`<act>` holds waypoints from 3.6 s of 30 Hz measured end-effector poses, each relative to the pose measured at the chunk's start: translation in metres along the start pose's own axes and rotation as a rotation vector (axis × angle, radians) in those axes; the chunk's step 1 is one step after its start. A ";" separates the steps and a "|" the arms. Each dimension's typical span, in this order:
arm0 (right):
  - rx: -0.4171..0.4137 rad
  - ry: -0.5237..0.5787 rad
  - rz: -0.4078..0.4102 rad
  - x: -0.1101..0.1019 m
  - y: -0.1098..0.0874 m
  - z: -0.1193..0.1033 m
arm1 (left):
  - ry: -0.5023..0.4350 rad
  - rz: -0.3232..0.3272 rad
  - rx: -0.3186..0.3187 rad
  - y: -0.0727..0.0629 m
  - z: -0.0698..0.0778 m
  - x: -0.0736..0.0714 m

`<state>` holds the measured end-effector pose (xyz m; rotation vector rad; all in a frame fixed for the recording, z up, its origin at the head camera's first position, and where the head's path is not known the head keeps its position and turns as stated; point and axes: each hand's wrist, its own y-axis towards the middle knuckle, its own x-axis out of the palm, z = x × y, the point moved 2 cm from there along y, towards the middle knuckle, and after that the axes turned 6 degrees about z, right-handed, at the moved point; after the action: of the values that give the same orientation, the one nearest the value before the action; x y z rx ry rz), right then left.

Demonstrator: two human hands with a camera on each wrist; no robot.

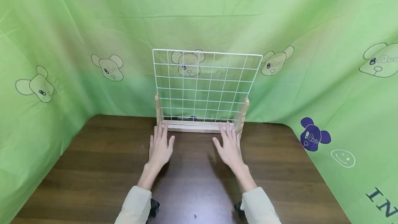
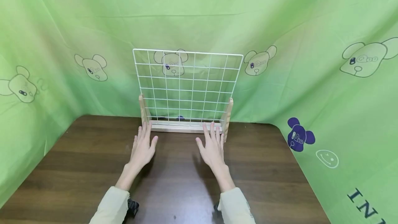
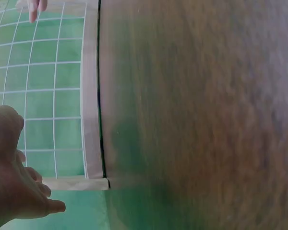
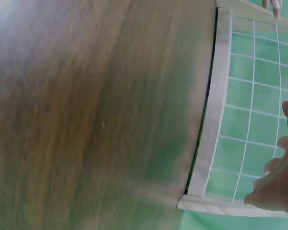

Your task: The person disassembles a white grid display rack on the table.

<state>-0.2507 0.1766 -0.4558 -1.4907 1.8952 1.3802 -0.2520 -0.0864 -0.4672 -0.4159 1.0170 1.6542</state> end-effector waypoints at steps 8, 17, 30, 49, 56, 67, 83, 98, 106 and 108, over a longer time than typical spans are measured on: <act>0.064 0.025 -0.018 -0.009 0.006 0.014 | -0.054 -0.011 -0.028 0.010 -0.009 -0.005; 0.121 0.127 0.020 -0.008 0.013 0.015 | -0.108 0.022 -0.073 0.025 -0.013 -0.006; 0.152 0.192 0.187 -0.019 0.020 0.036 | -0.291 0.187 -0.039 0.053 -0.030 -0.007; 0.428 0.437 0.257 -0.056 0.064 0.068 | -0.632 0.122 -0.134 0.088 -0.044 -0.024; 0.490 0.597 0.123 -0.062 0.074 0.072 | -0.692 0.075 -0.169 0.093 -0.046 -0.033; 0.550 0.761 -0.006 -0.057 0.080 0.076 | -0.771 -0.038 -0.236 0.093 -0.036 -0.048; 0.615 0.782 -0.031 -0.059 0.083 0.080 | -0.874 -0.033 -0.312 0.106 -0.061 -0.026; 0.650 0.811 -0.070 -0.060 0.081 0.082 | -0.844 -0.220 -0.362 0.116 -0.065 -0.032; 0.663 0.829 -0.069 -0.060 0.081 0.081 | -0.878 -0.234 -0.381 0.117 -0.068 -0.033; 0.669 0.823 -0.061 -0.059 0.081 0.081 | -0.883 -0.235 -0.376 0.117 -0.068 -0.034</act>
<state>-0.3223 0.2737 -0.4100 -1.8257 2.3699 -0.0156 -0.3626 -0.1650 -0.4339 -0.0129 0.0004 1.5630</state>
